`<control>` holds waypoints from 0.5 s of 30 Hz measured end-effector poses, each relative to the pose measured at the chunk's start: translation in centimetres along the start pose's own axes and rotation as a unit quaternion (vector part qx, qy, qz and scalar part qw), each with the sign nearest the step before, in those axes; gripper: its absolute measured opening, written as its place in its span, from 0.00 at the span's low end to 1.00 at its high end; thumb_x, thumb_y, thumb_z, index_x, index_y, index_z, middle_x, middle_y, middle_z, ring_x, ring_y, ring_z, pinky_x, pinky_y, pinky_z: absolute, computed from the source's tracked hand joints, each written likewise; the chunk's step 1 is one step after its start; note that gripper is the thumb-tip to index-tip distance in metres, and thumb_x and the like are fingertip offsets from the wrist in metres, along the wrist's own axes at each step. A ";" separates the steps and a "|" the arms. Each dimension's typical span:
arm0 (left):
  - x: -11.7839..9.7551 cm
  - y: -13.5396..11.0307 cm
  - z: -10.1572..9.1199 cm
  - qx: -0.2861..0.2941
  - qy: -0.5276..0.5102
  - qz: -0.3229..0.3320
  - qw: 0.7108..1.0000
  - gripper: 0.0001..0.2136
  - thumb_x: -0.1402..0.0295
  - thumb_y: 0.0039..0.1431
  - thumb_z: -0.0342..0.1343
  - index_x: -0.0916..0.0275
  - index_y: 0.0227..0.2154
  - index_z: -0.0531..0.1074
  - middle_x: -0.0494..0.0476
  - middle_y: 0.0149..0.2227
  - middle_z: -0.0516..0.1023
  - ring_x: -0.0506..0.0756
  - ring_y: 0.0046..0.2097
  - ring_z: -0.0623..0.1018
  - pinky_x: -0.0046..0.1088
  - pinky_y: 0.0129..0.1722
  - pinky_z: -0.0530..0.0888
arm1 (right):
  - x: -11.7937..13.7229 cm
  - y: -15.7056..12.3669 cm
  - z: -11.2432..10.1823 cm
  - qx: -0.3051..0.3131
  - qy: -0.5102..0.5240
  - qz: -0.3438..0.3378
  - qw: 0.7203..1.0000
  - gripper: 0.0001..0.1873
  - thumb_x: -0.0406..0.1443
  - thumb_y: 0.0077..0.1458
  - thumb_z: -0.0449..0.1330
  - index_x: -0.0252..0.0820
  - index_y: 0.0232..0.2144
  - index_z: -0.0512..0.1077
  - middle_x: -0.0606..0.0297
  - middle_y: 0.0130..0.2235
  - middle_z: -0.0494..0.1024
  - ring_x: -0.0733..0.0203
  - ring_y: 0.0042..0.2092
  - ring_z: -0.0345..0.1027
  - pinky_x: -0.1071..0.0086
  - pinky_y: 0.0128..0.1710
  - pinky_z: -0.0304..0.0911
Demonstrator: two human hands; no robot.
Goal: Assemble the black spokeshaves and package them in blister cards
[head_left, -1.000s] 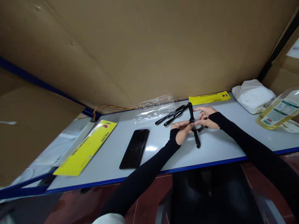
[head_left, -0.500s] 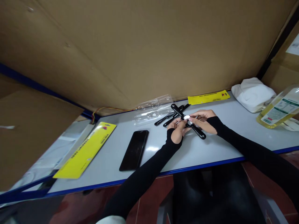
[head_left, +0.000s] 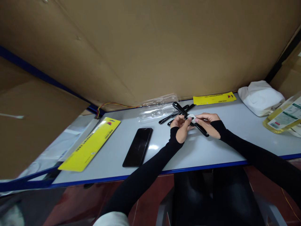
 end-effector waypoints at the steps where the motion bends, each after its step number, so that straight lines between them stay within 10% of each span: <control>1: 0.0 0.0 0.0 0.000 0.004 -0.002 1.000 0.29 0.56 0.32 0.82 0.61 0.29 0.69 0.45 0.27 0.72 0.50 0.31 0.77 0.33 0.34 0.85 | 0.0 0.0 0.0 -0.003 -0.006 0.002 1.000 0.22 0.51 0.58 0.67 0.40 0.40 0.86 0.56 0.41 0.85 0.56 0.39 0.78 0.66 0.37 0.74; 15: -0.4 -0.1 0.1 -0.019 0.000 0.007 1.000 0.30 0.56 0.30 0.82 0.61 0.27 0.68 0.44 0.25 0.68 0.49 0.30 0.75 0.28 0.29 0.83 | -0.2 0.0 0.0 -0.012 0.014 0.002 1.000 0.20 0.50 0.57 0.68 0.39 0.39 0.86 0.55 0.41 0.86 0.55 0.41 0.79 0.65 0.40 0.74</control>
Point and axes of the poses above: each hand's wrist, its own y-axis towards the middle knuckle, its own z-axis out of the palm, x = y × z, the point moved 3 cm from there along y, towards the middle knuckle
